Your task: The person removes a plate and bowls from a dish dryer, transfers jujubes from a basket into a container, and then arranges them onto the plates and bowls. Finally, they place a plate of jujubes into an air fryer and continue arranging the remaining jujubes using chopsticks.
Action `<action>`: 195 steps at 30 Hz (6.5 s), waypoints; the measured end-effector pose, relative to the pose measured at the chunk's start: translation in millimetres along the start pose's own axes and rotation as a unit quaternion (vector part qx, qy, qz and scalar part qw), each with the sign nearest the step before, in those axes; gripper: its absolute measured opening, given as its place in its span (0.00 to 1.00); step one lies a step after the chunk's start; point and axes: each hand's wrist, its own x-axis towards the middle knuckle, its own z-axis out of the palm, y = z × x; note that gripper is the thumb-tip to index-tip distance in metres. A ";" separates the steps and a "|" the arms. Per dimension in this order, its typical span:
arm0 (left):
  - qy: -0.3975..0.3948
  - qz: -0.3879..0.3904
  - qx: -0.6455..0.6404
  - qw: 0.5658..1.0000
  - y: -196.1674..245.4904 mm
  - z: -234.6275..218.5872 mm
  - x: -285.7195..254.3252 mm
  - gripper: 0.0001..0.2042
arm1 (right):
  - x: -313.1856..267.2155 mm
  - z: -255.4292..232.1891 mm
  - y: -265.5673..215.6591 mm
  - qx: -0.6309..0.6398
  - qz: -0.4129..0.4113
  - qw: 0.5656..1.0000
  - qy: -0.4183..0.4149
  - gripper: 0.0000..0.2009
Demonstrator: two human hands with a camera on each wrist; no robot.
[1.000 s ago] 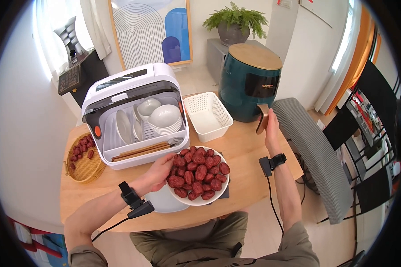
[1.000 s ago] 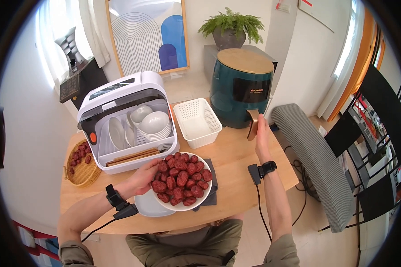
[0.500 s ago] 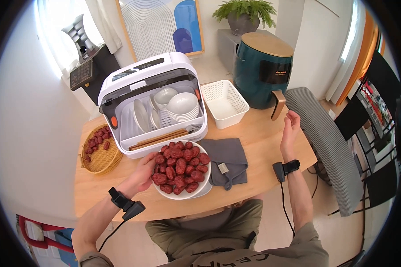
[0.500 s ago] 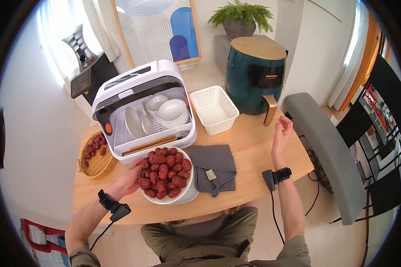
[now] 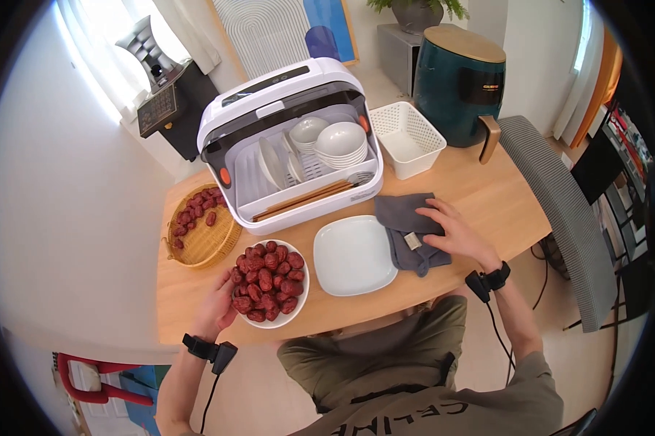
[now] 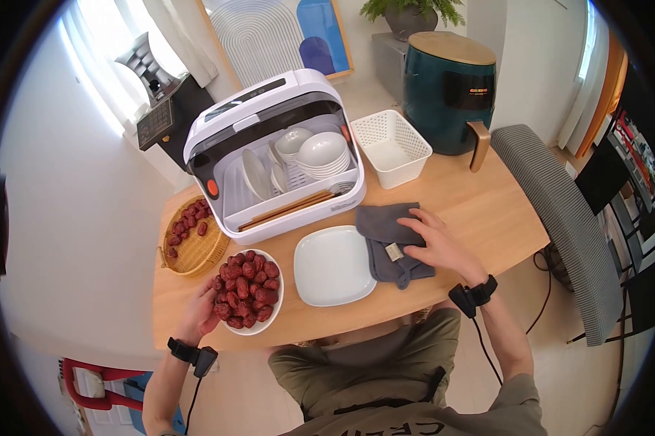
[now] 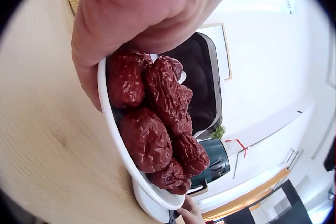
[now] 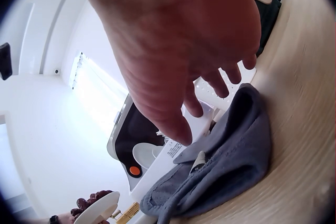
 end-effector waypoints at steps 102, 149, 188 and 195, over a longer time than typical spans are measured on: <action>0.171 0.119 0.084 0.975 -35.1 -75.9 -1.9 0.22 | -9.4 -56.4 87.4 0.352 0.173 0.893 0.222 0.16; -0.032 0.128 0.262 0.956 -78.1 179.9 44.5 0.33 | -11.1 -6.6 -11.4 0.307 0.156 0.933 -0.103 0.33; -0.284 0.107 0.352 0.885 -90.2 259.5 109.4 0.35 | -10.1 -60.7 35.5 0.243 0.238 0.940 -0.037 0.29; -0.301 0.137 0.358 0.873 -92.2 250.1 117.4 0.34 | -4.4 -62.3 35.4 0.231 0.250 0.940 -0.035 0.29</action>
